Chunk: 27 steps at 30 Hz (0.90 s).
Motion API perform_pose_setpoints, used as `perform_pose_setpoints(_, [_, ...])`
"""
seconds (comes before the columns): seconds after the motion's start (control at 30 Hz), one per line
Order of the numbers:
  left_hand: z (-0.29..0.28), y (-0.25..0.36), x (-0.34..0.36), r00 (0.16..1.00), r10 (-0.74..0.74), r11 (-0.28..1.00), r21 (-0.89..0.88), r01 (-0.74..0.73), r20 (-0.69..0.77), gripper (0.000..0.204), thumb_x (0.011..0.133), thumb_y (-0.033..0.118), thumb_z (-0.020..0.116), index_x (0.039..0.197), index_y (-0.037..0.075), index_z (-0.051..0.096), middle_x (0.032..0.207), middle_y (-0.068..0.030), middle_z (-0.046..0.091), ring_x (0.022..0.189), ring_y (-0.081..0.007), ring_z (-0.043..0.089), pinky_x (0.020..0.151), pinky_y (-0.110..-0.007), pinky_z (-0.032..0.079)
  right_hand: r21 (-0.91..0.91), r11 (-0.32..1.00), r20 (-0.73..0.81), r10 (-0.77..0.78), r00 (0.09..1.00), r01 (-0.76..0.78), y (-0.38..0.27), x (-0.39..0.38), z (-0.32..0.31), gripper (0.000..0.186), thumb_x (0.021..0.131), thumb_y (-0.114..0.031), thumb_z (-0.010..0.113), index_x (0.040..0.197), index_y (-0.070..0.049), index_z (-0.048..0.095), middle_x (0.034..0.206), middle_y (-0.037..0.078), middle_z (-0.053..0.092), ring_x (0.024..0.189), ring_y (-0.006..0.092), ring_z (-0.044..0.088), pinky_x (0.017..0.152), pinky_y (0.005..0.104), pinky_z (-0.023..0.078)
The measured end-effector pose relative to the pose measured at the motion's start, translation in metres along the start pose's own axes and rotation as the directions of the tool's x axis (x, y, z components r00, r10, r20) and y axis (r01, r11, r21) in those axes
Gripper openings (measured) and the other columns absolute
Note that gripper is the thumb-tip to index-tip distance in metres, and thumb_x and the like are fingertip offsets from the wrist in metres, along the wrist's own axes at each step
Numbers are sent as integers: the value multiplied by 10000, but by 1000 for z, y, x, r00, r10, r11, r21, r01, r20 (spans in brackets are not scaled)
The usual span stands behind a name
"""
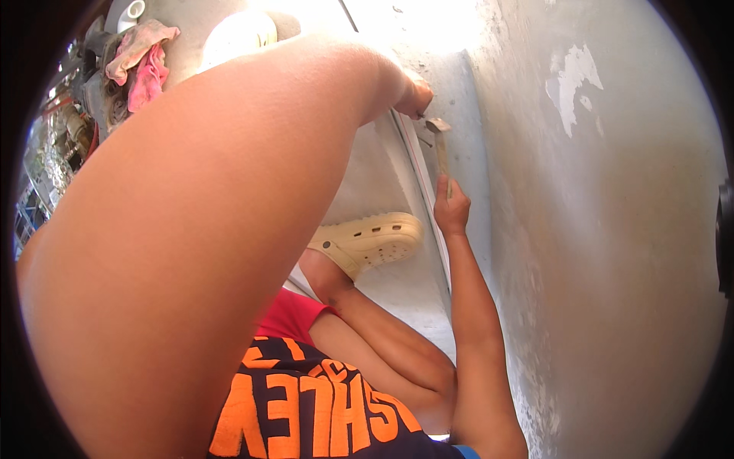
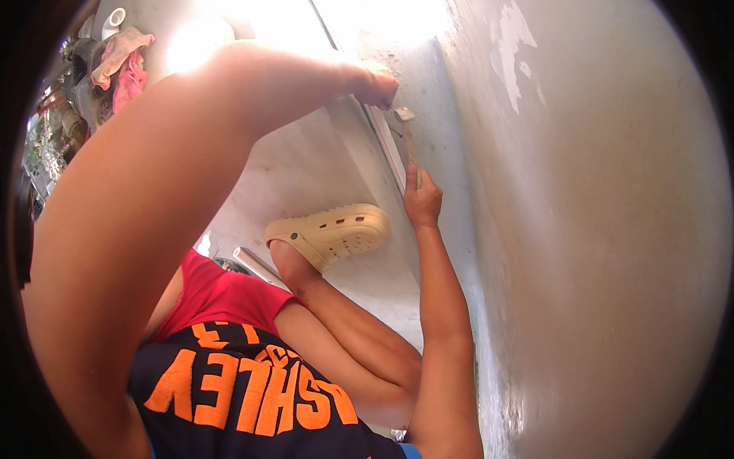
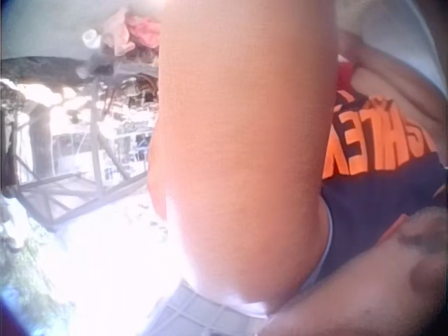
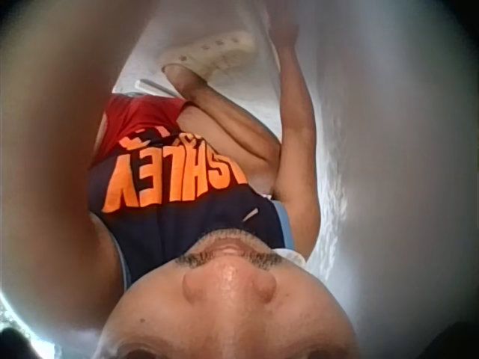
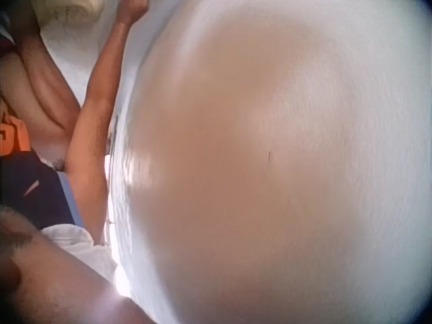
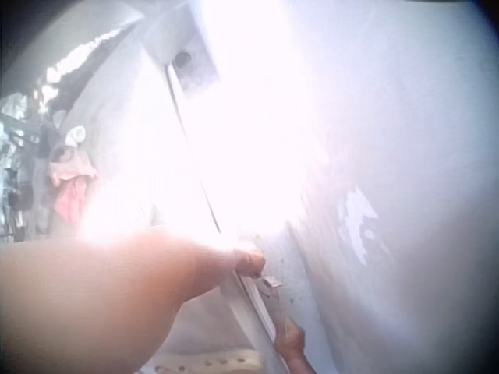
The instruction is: The person secures a white PVC pipe to a concrete ceiling using a hammer and nails. They repeatedly position the pipe, insert nails, and hammer them in place along the length of the pipe.
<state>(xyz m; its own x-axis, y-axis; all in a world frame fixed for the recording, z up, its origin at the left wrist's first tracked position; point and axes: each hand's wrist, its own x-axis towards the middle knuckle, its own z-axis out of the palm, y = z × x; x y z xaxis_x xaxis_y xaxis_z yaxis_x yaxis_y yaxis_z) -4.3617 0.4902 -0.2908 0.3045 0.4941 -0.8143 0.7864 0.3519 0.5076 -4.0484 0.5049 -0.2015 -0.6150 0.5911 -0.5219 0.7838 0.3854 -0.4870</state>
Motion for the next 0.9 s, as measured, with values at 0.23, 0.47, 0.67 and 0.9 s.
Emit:
perform_pose_setpoints(0.23, [-12,-3,-19,978,199,978,-46,-202,-65,174,913,314,720,948,166,804,878,-82,756,853,-262,731,760,-423,559,238,970,-36,56,998,-45,-28,-5,-8,579,1047,-520,534,774,-9,548,610,233,537,586,457,556,572,480,453])
perform_pose_setpoints(0.47, [-10,8,-25,989,139,989,61,-136,-48,166,941,298,695,916,165,792,873,-82,739,846,-269,715,757,-427,557,226,964,-39,150,988,-138,-30,-3,6,584,1041,-522,544,777,-1,549,612,234,538,587,453,563,576,487,457])
perform_pose_setpoints(0.67, [-20,10,-21,993,103,985,137,-110,58,164,949,180,630,958,219,789,893,-32,735,863,-238,707,741,-429,557,207,973,-34,109,993,-100,-32,-3,10,574,1046,-511,539,780,-3,559,627,241,552,599,463,566,576,488,455])
perform_pose_setpoints(0.9, [-12,1,-13,985,158,970,177,-168,72,398,908,74,581,1185,292,766,1081,-43,754,991,-245,718,817,-417,583,348,931,-41,133,990,-111,-39,-2,2,621,1038,-561,521,782,3,563,676,271,587,664,507,564,606,502,463])
